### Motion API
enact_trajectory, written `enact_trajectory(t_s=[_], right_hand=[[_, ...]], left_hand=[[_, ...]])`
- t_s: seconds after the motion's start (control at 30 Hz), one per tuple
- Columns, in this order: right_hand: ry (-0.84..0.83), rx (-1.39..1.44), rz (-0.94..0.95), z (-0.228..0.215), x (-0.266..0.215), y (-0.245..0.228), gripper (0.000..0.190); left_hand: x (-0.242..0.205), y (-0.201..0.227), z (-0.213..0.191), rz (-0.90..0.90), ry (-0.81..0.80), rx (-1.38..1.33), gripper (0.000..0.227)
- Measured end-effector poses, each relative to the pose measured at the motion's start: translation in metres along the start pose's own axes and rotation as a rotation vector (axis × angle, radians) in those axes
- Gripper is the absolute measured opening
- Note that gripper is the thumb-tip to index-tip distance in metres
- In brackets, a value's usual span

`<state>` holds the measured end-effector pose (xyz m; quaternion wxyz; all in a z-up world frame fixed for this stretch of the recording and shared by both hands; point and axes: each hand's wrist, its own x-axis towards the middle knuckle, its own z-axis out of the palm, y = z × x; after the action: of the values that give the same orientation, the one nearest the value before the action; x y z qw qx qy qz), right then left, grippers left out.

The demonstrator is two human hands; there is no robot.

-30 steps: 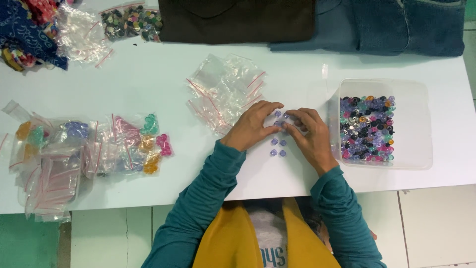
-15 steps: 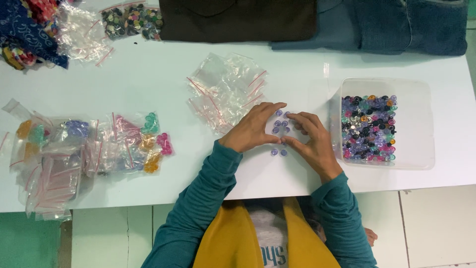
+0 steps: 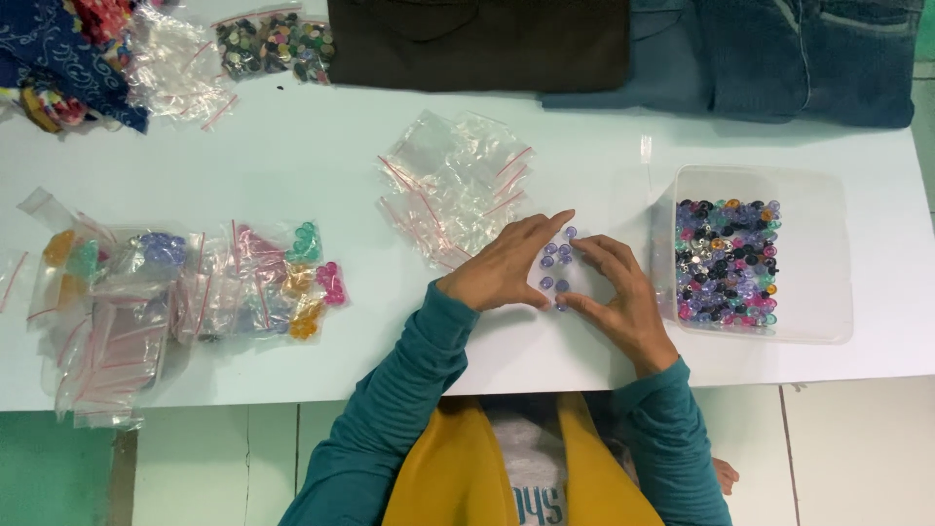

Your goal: Sorting small purple buttons from a container and placing them into small plastic bags

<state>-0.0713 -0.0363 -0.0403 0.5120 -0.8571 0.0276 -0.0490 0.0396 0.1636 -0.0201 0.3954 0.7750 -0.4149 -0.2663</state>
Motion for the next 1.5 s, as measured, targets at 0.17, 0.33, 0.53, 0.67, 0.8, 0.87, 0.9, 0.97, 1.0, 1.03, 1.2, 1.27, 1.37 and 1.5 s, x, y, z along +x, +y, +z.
enact_trajectory(t_s=[0.17,0.33,0.53,0.67,0.8,0.87,0.9,0.97,1.0,1.03,1.2,1.27,1.37,1.5], right_hand=[[0.081,-0.06,0.019,0.006,0.01,-0.017,0.053],[0.156,-0.259,-0.165,0.017,0.039,-0.031,0.037],[0.186,-0.761,-0.346,0.036,0.123,0.009,0.036],[0.056,-1.076,-0.318,0.057,0.169,0.039,0.042],[0.045,-1.15,-0.353,0.071,0.201,0.071,0.026],[0.027,-1.174,-0.342,0.071,0.203,0.07,0.017],[0.01,-1.196,-0.324,0.07,0.205,0.07,0.009],[0.021,-1.217,-0.315,0.065,0.199,0.065,0.005],[0.033,-1.233,-0.307,0.063,0.196,0.063,0.004],[0.033,-1.236,-0.309,0.057,0.189,0.05,0.004],[0.062,-0.969,-0.313,0.032,0.137,0.001,0.011],[0.081,-0.9,-0.318,0.023,0.109,-0.025,0.011],[0.126,-0.795,-0.33,0.01,0.079,-0.045,0.01],[0.186,-0.705,-0.414,0.004,0.06,-0.037,0.008]], left_hand=[[0.01,-0.023,0.001,0.047,0.191,-0.05,0.089],[0.025,-0.072,0.006,-0.014,0.528,0.223,0.046],[0.032,-0.094,0.014,-0.214,0.516,0.483,0.024],[0.037,-0.103,0.021,-0.219,0.525,0.605,0.023],[0.034,-0.096,0.018,-0.231,0.527,0.616,0.023],[0.029,-0.089,0.014,-0.244,0.529,0.611,0.024],[0.028,-0.085,0.012,-0.254,0.525,0.605,0.025],[0.025,-0.089,0.012,-0.258,0.541,0.609,0.026],[0.025,-0.092,0.012,-0.264,0.557,0.615,0.026],[0.023,-0.088,0.01,-0.263,0.56,0.614,0.026],[0.017,-0.085,0.006,-0.28,0.672,0.63,0.02],[0.013,-0.063,-0.006,-0.217,0.786,0.586,0.042],[0.011,-0.041,-0.013,-0.043,0.909,0.494,0.068],[0.02,-0.033,-0.002,0.194,0.878,0.316,0.029]])
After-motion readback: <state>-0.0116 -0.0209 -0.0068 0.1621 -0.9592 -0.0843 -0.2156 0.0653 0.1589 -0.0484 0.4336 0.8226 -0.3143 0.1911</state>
